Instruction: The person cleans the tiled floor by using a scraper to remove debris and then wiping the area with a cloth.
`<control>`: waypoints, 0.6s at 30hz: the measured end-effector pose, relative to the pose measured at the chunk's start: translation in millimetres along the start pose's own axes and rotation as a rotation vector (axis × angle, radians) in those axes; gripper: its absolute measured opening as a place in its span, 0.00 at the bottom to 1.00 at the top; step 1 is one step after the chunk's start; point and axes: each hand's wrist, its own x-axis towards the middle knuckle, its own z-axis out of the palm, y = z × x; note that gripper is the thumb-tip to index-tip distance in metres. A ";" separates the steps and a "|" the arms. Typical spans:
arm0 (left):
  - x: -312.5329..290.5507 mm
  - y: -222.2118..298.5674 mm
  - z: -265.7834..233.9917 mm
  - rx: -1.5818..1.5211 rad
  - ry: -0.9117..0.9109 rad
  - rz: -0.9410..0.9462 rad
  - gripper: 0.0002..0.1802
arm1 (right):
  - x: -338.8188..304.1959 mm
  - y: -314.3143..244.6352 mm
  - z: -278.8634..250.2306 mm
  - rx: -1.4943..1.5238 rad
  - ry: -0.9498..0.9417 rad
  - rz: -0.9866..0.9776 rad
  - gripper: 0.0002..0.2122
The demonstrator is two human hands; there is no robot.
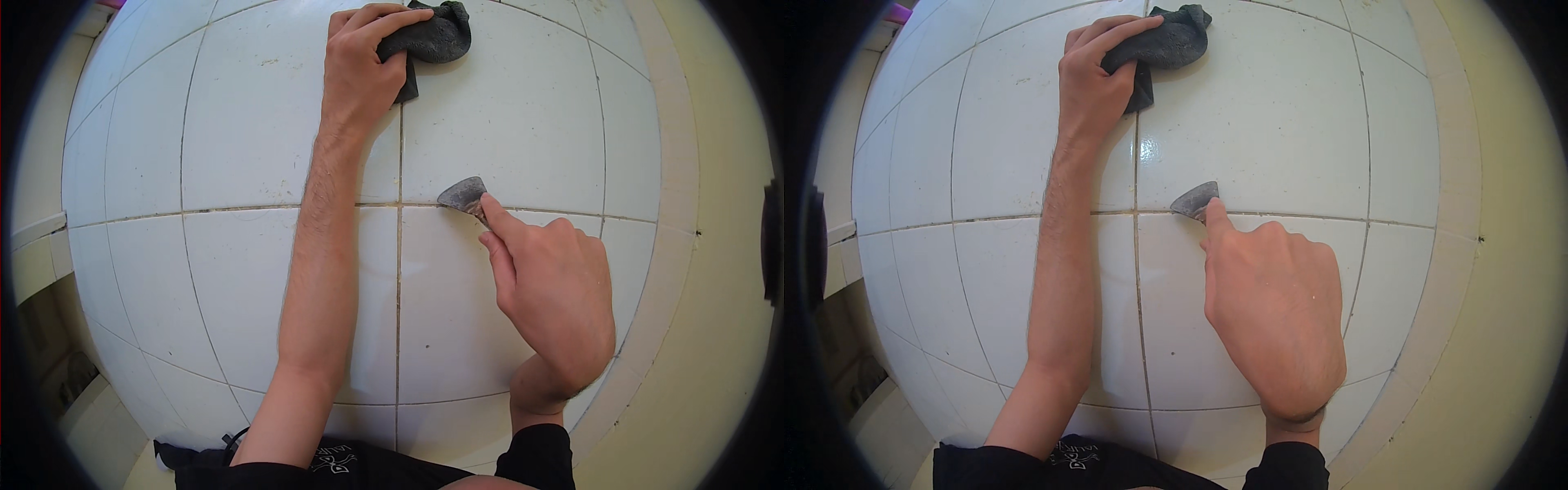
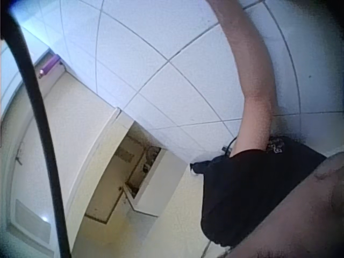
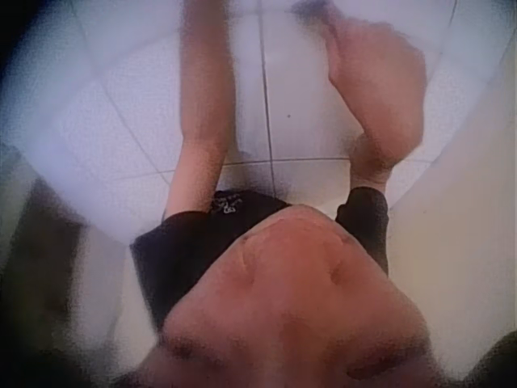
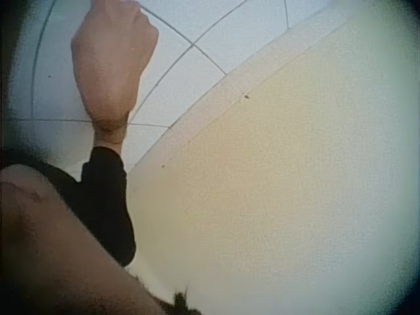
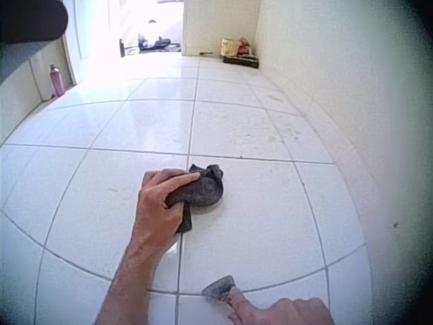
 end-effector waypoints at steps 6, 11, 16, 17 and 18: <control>-0.7 -0.1 0.1 -0.020 -0.002 -0.027 0.33 | -1.7 4.8 -1.2 0.036 0.017 -0.036 0.15; 0.0 -0.3 -0.4 -0.017 -0.003 -0.030 0.32 | -1.1 16.0 -7.4 0.149 0.075 -0.028 0.15; -0.6 -1.6 -0.2 -0.013 -0.001 -0.018 0.32 | 8.0 12.9 -3.1 0.206 0.158 -0.053 0.17; -0.5 -1.7 0.5 -0.016 -0.002 -0.018 0.32 | 10.6 7.8 -6.2 0.134 0.105 -0.015 0.17; -0.6 -1.8 0.9 -0.006 -0.003 -0.012 0.32 | 11.8 5.3 -8.0 0.062 0.053 0.022 0.18</control>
